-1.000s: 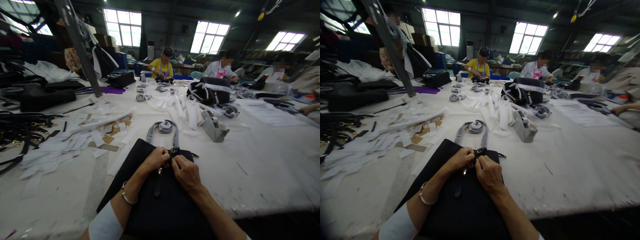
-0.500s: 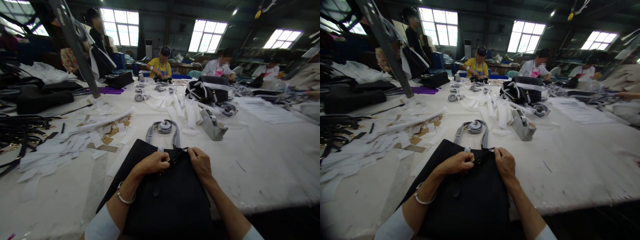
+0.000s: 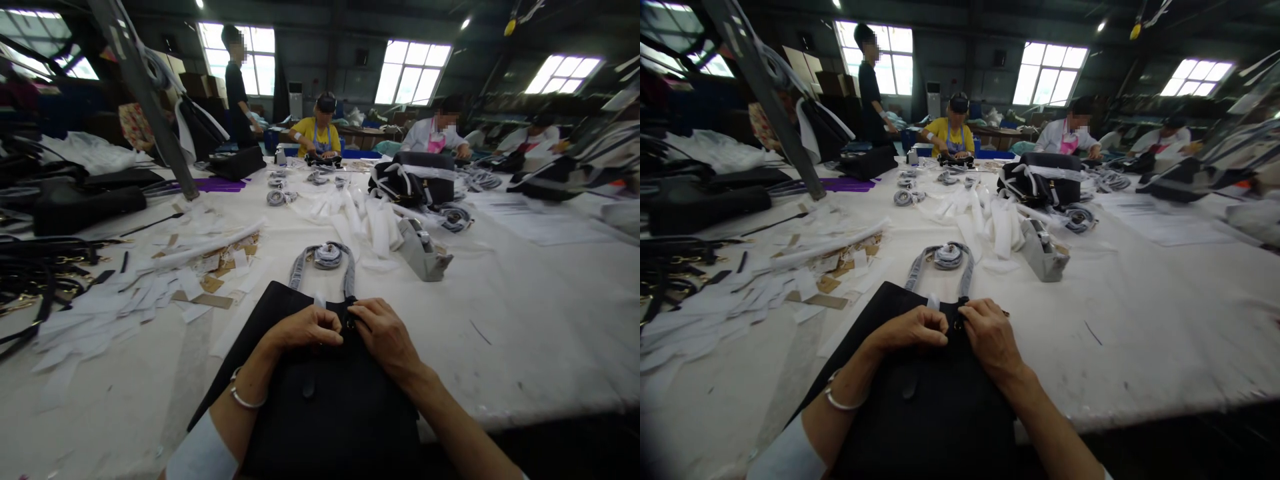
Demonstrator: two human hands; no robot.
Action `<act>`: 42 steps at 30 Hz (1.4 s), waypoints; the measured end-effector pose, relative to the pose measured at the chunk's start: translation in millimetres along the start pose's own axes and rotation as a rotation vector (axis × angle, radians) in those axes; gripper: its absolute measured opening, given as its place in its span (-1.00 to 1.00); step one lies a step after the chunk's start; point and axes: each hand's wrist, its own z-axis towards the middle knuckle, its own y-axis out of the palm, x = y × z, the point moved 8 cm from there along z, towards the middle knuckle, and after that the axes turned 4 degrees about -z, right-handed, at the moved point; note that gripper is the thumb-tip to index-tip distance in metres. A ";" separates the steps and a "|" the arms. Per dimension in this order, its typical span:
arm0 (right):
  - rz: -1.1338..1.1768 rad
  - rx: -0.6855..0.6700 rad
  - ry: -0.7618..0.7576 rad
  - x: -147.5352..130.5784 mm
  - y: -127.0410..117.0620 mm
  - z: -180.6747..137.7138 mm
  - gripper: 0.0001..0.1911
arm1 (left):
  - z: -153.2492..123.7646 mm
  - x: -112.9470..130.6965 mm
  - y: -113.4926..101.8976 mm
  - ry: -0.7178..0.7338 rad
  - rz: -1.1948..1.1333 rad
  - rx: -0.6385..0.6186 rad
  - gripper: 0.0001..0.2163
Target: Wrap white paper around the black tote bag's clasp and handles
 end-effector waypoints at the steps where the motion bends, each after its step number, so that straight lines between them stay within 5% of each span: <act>1: -0.018 0.001 -0.004 -0.2 2.7 1.5 -0.76 | -0.4 0.4 0.6 -0.006 0.018 0.006 -0.70; 5: -0.044 0.004 -0.047 -0.4 6.1 6.2 -0.77 | -2.4 11.7 1.4 0.010 0.167 0.070 -0.74; 11: 0.106 0.161 -0.041 9.5 -1.1 -5.4 -0.73 | 2.1 46.3 -4.9 0.288 0.415 0.384 -0.70; 16: 0.174 0.251 -0.034 30.5 2.8 -19.4 -0.73 | 31.4 38.8 18.1 0.465 0.619 0.303 -0.57; 21: 0.040 0.243 -0.185 30.6 -2.4 -17.6 -0.74 | 50.5 21.3 22.2 0.349 0.785 0.363 -0.64; 29: -0.029 0.251 -0.286 24.1 -17.2 -13.3 -0.73 | 43.4 21.5 21.5 0.264 0.833 0.390 -0.58; 36: -0.085 0.104 -0.386 11.2 -21.7 -27.0 -0.65 | 54.2 17.5 20.2 0.268 0.869 0.429 -0.58; 42: 0.010 0.095 -0.425 -8.7 -11.3 -23.4 -0.73 | 66.1 12.1 13.4 0.311 0.759 0.302 -0.49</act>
